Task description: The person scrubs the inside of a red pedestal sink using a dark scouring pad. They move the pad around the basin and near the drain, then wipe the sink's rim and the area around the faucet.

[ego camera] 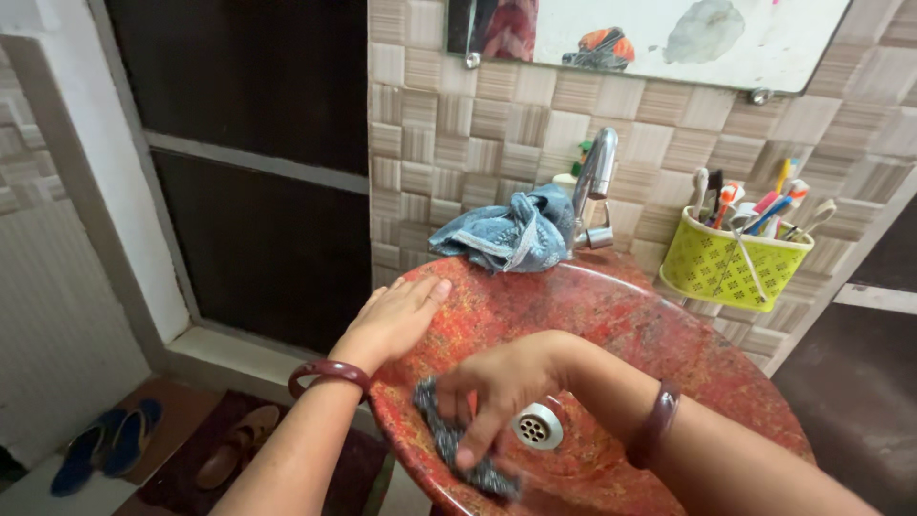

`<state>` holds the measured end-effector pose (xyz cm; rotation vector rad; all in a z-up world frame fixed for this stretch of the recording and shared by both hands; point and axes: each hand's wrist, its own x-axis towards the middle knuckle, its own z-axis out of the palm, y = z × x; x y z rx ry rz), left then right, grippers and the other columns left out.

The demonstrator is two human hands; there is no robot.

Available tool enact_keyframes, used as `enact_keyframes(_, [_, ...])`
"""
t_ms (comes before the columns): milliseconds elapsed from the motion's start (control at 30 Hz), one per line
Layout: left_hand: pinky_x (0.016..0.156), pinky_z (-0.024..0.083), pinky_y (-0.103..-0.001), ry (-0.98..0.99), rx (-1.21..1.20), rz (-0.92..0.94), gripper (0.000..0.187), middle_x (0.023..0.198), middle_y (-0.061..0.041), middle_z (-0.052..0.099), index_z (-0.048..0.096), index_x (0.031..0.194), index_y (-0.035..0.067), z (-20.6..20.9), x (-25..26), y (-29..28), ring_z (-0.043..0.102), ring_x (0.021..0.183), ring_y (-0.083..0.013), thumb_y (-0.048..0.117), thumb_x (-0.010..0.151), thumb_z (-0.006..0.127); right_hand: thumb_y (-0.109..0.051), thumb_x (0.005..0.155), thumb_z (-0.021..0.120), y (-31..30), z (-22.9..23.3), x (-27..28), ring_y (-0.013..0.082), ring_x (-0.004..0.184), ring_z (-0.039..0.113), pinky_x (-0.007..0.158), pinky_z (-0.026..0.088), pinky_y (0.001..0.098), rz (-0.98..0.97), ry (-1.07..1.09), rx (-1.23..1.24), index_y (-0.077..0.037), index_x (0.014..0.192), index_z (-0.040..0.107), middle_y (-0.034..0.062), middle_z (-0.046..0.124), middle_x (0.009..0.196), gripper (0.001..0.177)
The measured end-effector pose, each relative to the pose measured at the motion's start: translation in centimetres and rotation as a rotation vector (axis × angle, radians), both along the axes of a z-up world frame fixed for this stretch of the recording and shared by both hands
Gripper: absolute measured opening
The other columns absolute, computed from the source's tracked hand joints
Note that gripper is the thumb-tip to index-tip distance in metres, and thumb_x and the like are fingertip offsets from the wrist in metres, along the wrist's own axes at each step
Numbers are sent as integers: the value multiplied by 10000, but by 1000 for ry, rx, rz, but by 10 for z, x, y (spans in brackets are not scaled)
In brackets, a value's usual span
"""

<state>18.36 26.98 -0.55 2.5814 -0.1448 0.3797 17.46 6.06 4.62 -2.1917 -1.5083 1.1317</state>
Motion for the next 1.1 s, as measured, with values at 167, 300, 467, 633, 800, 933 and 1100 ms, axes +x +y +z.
enact_keyframes(167, [1205, 220, -472, -34, 26, 0, 694, 1571, -86, 441, 470, 1496, 168, -1, 2, -1, 320, 1475, -337, 590, 1020, 193, -264, 752, 894, -52, -41, 21, 247, 831, 748, 704, 665, 367, -177, 278, -442, 42, 1121, 547, 134, 682, 1021, 592])
enact_keyframes(300, [1205, 255, -465, -17, 28, 1, 663, 1527, -72, 508, 517, 1454, 189, 1, -5, -2, 386, 1457, -309, 562, 1018, 186, -181, 782, 862, -97, -70, 70, 274, 880, 728, 708, 650, 360, -212, 52, -767, -10, 1077, 650, 148, 698, 1080, 402])
enact_keyframes(467, [1192, 252, -472, -36, 40, 3, 658, 1501, -98, 512, 519, 1447, 172, 4, -6, -4, 374, 1439, -323, 568, 1027, 202, -57, 626, 905, -91, -49, 119, 337, 1113, 689, 890, 579, 413, -275, -916, -526, -55, 1105, 678, 175, 732, 1146, 530])
enact_keyframes(633, [1166, 303, -492, -64, 50, -2, 654, 1458, -106, 555, 541, 1418, 156, 1, -5, -3, 433, 1409, -303, 559, 1026, 208, -238, 691, 856, -17, -38, 140, 356, 919, 692, 790, 570, 457, -231, -935, 189, -52, 974, 663, 159, 699, 952, 389])
enact_keyframes(800, [1167, 288, -509, -76, 56, -8, 651, 1471, -113, 543, 549, 1401, 144, 0, 0, -1, 413, 1420, -311, 560, 1028, 216, -228, 528, 934, 28, -109, 111, 413, 927, 668, 798, 560, 488, -320, -788, 595, -7, 1077, 661, 205, 674, 997, 651])
enact_keyframes(933, [1172, 271, -507, -63, 46, -7, 651, 1476, -112, 532, 537, 1412, 150, -2, -2, -2, 392, 1418, -324, 564, 1023, 220, -335, 665, 881, 10, -108, 125, 317, 923, 720, 825, 571, 430, -465, -643, 280, -98, 1066, 682, 122, 733, 950, 507])
enact_keyframes(1100, [1173, 291, -495, -52, 48, -15, 645, 1468, -101, 545, 542, 1412, 160, 3, -3, -1, 416, 1419, -302, 552, 1026, 204, -241, 645, 883, 18, -92, 88, 340, 941, 705, 831, 567, 441, -366, -651, 514, -80, 1228, 594, 165, 718, 1046, 670])
